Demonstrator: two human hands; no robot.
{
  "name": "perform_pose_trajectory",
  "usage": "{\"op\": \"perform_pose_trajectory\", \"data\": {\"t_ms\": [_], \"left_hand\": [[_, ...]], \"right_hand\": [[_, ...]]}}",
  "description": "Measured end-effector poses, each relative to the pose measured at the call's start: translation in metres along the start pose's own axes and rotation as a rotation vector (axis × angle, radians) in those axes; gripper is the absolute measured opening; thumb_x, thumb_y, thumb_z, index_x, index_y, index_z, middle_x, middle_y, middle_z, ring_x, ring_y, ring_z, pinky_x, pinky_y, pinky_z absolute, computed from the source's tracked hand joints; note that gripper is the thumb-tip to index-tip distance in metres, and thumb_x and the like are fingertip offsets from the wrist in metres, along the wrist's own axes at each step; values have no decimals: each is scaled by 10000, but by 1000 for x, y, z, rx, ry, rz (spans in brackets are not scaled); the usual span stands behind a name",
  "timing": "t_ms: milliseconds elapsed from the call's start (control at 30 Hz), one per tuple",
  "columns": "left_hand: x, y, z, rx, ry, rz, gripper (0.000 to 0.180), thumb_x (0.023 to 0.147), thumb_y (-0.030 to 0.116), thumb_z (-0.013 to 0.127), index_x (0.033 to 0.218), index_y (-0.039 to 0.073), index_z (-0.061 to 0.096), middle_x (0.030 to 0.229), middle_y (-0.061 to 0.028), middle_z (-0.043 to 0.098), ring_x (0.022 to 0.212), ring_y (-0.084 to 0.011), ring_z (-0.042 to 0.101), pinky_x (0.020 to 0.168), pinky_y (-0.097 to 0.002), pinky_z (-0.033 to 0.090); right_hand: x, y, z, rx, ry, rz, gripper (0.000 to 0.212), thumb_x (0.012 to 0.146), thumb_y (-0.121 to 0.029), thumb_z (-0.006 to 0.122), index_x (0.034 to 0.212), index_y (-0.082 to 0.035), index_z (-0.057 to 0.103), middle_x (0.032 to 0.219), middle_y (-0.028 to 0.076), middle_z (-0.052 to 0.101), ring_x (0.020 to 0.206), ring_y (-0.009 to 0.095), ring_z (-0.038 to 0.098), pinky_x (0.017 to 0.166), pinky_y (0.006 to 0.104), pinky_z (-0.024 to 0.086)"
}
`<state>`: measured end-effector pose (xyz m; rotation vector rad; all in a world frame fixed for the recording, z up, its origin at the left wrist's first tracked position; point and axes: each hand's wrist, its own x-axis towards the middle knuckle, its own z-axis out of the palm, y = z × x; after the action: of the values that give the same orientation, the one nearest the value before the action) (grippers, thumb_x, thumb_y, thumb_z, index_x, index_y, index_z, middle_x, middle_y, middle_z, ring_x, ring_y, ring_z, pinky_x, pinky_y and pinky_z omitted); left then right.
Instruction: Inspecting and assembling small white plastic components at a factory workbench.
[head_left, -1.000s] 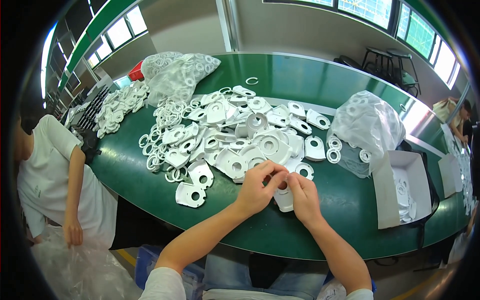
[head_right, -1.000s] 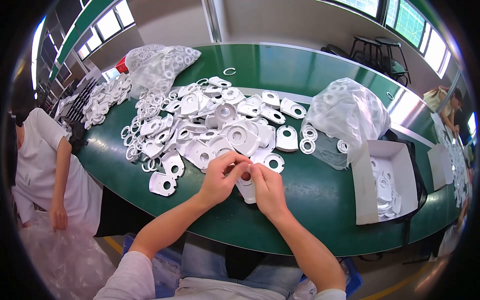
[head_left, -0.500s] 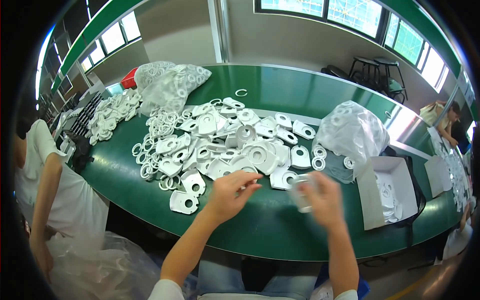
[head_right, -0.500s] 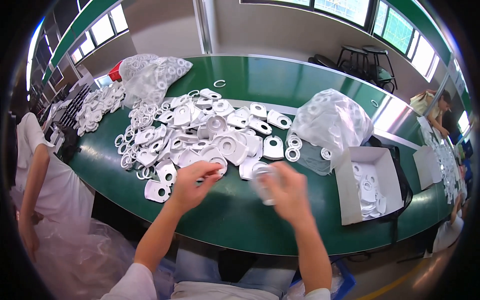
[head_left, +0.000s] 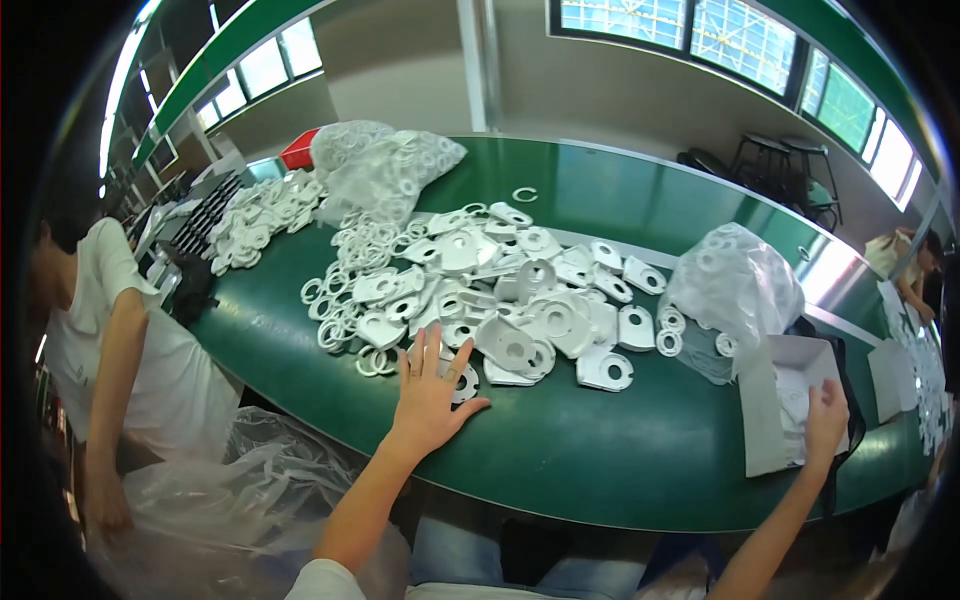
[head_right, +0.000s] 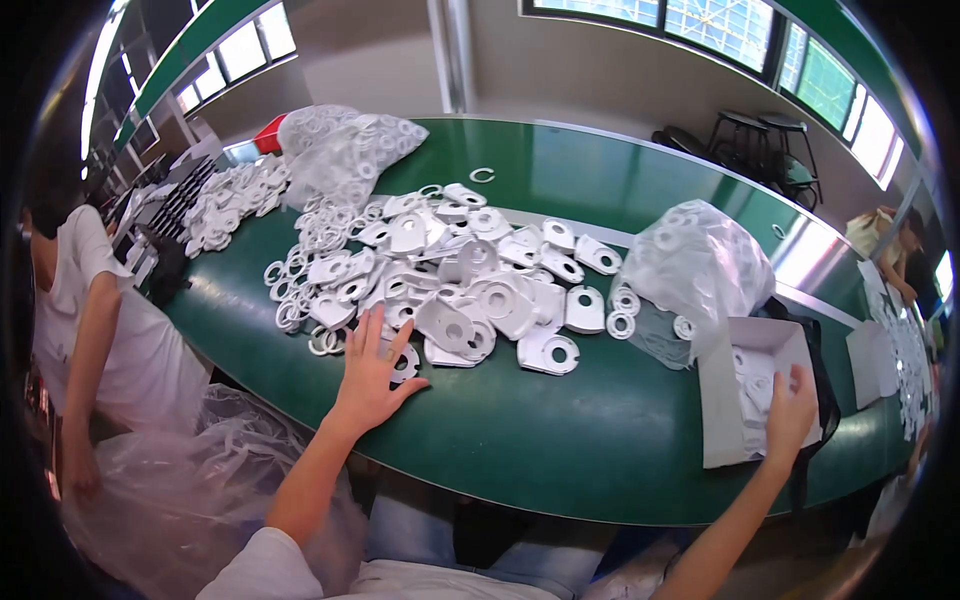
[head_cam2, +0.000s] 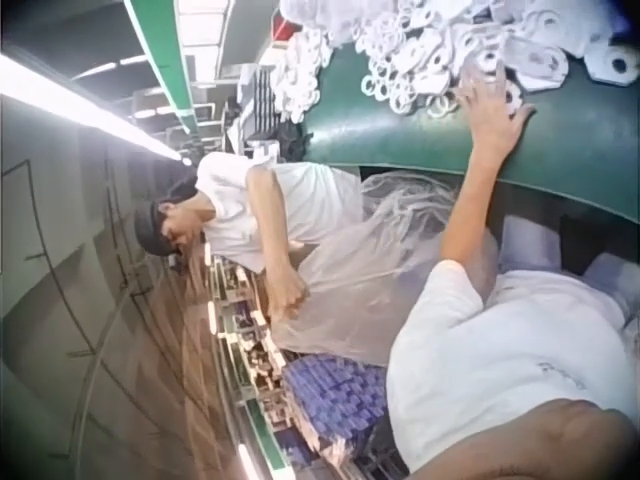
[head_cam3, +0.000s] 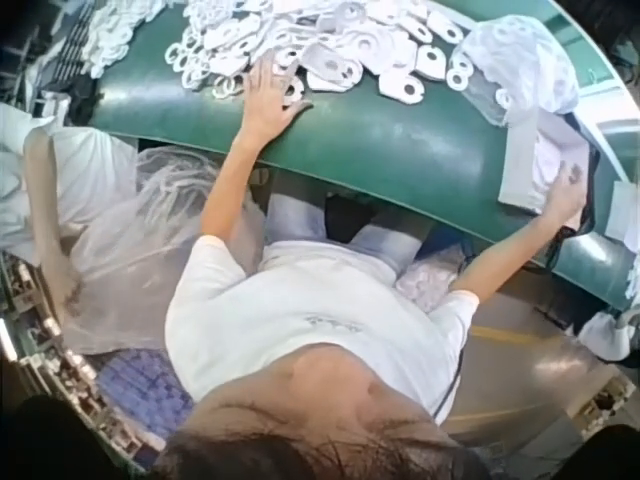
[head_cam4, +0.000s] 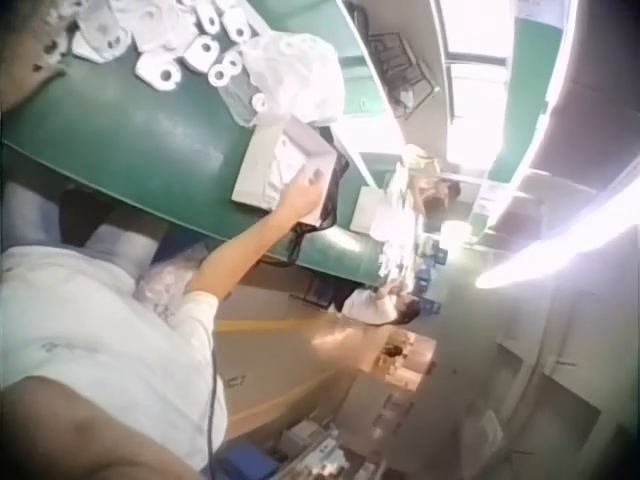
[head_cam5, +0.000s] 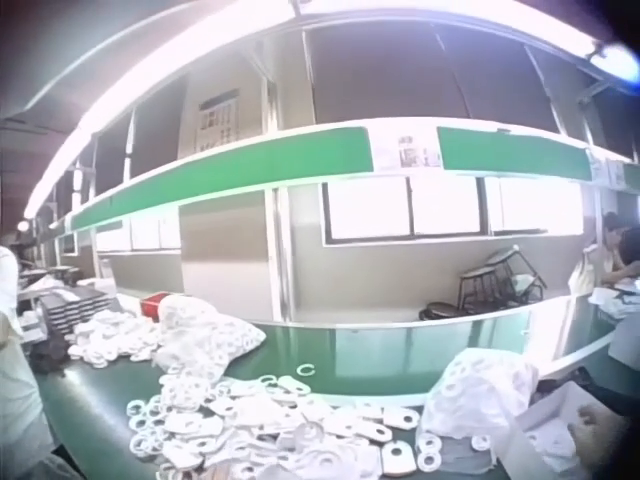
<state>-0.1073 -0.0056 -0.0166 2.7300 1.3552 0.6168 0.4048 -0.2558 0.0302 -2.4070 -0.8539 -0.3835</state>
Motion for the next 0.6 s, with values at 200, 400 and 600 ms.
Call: {"op": "perform_pose_trajectory", "data": {"t_ms": [200,400,600], "left_hand": [[43,13,24,80,7,49,718,816,495,631,1418,186,387,1488,-227,214,1387,-398,181,1033,-677,148],[84,12,54,78,15,99,713,830,538,589,1389,130,418,1441,-203,328,1372,-351,253,1023,-696,146],[65,-15,14,-365,-107,168,649,696,200,795,1261,34,522,1346,-171,457,1279,-329,404,1070,-355,330]], "right_hand": [[-45,-173,11,526,-121,-201,141,847,-85,628,943,9,670,834,95,676,747,163,631,644,278,483],[-47,-198,105,313,-168,-362,211,751,-93,698,950,-25,677,885,119,639,815,279,611,745,342,482],[-55,-195,118,259,-238,-362,221,715,-119,728,913,-36,676,1004,117,615,953,298,568,816,379,456]]}}
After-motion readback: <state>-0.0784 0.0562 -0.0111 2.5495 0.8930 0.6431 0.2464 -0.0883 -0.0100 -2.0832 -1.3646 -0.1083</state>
